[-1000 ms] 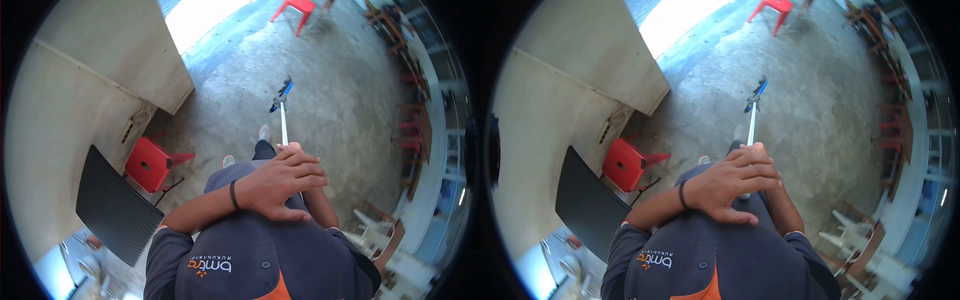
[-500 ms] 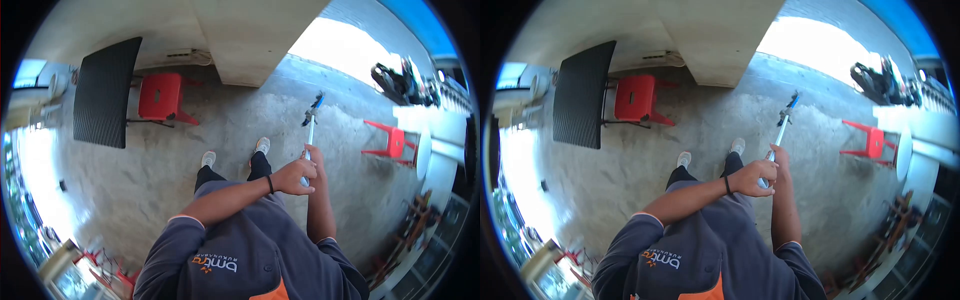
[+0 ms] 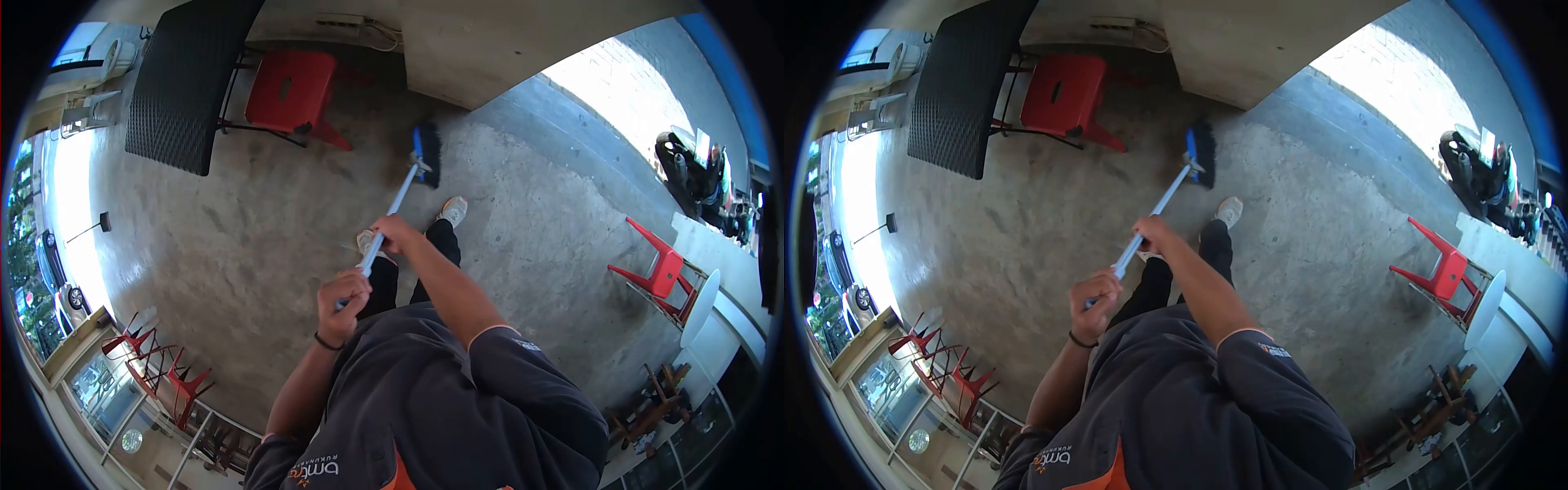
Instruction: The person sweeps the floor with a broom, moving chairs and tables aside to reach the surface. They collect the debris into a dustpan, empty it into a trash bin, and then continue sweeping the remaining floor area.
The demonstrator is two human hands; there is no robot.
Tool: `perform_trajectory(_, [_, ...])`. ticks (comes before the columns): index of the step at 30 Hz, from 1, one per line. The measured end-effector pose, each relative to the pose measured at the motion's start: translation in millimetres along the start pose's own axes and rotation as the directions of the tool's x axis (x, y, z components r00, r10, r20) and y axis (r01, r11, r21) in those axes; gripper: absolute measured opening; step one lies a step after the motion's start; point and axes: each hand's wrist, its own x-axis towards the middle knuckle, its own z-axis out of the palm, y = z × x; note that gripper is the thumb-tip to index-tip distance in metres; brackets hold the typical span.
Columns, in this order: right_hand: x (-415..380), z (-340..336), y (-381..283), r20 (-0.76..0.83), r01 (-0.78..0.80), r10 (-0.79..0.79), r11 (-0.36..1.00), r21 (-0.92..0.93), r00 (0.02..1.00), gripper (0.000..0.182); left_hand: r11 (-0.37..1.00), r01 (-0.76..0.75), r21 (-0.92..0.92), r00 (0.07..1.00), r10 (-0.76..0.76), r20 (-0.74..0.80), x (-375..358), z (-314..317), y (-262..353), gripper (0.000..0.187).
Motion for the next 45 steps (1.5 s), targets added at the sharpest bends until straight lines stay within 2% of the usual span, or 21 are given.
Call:
perform_trajectory(1, [16,31,28,0.125,-0.034,0.042,0.997,-0.067,0.991,0.015,1.0,-0.009,0.012,0.998,0.01,-0.07,-17,-21,9,0.012])
perform_trajectory(2, [-7,66,35,0.128,-0.077,0.091,0.991,-0.111,0.988,0.013,0.999,0.009,0.05,0.995,-0.004,-0.098,-32,-35,18,0.014])
perform_trajectory(4, [-2,113,67,0.274,-0.148,0.194,0.973,-0.178,0.942,0.013,0.992,0.033,0.123,0.987,-0.013,-0.16,-56,-63,36,0.017])
perform_trajectory(10, [-86,183,105,0.262,-0.075,0.109,0.988,-0.134,0.959,0.012,0.986,-0.165,0.008,0.986,0.164,0.015,-110,-138,91,0.018])
perform_trajectory(13, [-103,165,99,0.166,0.021,-0.011,0.998,-0.061,0.986,0.013,0.956,-0.266,-0.125,0.954,0.28,0.108,-110,-154,92,0.019])
perform_trajectory(14, [-98,151,94,0.101,0.068,-0.065,0.997,-0.022,0.993,0.013,0.95,-0.261,-0.173,0.952,0.283,0.117,-106,-154,81,0.018])
perform_trajectory(15, [-95,133,80,0.129,0.092,-0.089,0.996,-0.015,0.988,0.014,0.95,-0.246,-0.193,0.953,0.273,0.128,-99,-151,68,0.017])
perform_trajectory(17, [-72,89,56,-0.064,0.147,-0.145,0.988,0.034,0.987,0.014,0.939,-0.225,-0.261,0.953,0.268,0.142,-80,-137,32,0.015])
perform_trajectory(20, [-50,45,16,-0.183,0.254,-0.239,0.965,0.062,0.953,0.014,0.927,-0.204,-0.315,0.964,0.246,0.1,-46,-106,-25,0.013])
perform_trajectory(23, [-12,27,1,-0.15,0.187,-0.196,0.98,-0.074,0.969,0.014,0.931,-0.114,-0.347,0.993,0.1,-0.059,-38,-90,-63,0.013])
perform_trajectory(24, [-3,37,6,-0.161,0.151,-0.188,0.965,-0.215,0.969,0.015,0.945,-0.063,-0.321,0.996,0.04,-0.079,-46,-99,-67,0.013])
perform_trajectory(26, [29,61,35,-0.055,-0.031,0.014,0.947,-0.319,0.998,0.015,0.96,0.046,-0.277,0.989,-0.082,-0.12,-77,-126,-67,0.012])
perform_trajectory(28, [34,124,84,0.031,-0.102,0.118,0.943,-0.318,0.993,0.014,0.99,-0.074,-0.117,0.977,0.048,-0.209,-114,-160,-48,0.015])
perform_trajectory(29, [51,149,112,0.193,-0.182,0.265,0.913,-0.364,0.945,0.013,0.996,-0.081,-0.039,0.971,0.07,-0.227,-135,-178,-40,0.016])
perform_trajectory(30, [79,164,142,0.258,-0.18,0.307,0.89,-0.42,0.916,0.015,0.995,-0.089,0.042,0.966,0.096,-0.238,-151,-196,-31,0.016])
perform_trajectory(31, [46,213,151,0.201,-0.224,0.345,0.861,-0.456,0.917,0.017,0.995,-0.075,0.071,0.963,0.091,-0.254,-161,-209,-22,0.017])
perform_trajectory(33, [47,262,180,0.333,-0.176,0.343,0.88,-0.442,0.878,0.018,0.99,-0.047,0.132,0.953,0.084,-0.291,-180,-229,0,0.018])
perform_trajectory(36, [6,319,193,0.333,-0.105,0.288,0.875,-0.473,0.898,0.019,0.983,-0.07,0.169,0.944,0.12,-0.306,-197,-249,26,0.022])
perform_trajectory(42, [-72,312,192,0.44,-0.119,0.33,0.889,-0.441,0.835,0.021,0.954,-0.295,-0.054,0.937,0.277,-0.213,-229,-273,68,0.029])
perform_trajectory(44, [-79,280,185,0.324,-0.154,0.294,0.906,-0.394,0.899,0.016,0.94,-0.29,-0.18,0.938,0.242,-0.248,-227,-265,64,0.031])
perform_trajectory(45, [-76,254,183,0.34,-0.125,0.252,0.927,-0.354,0.906,0.013,0.926,-0.288,-0.244,0.939,0.223,-0.26,-223,-258,60,0.032])
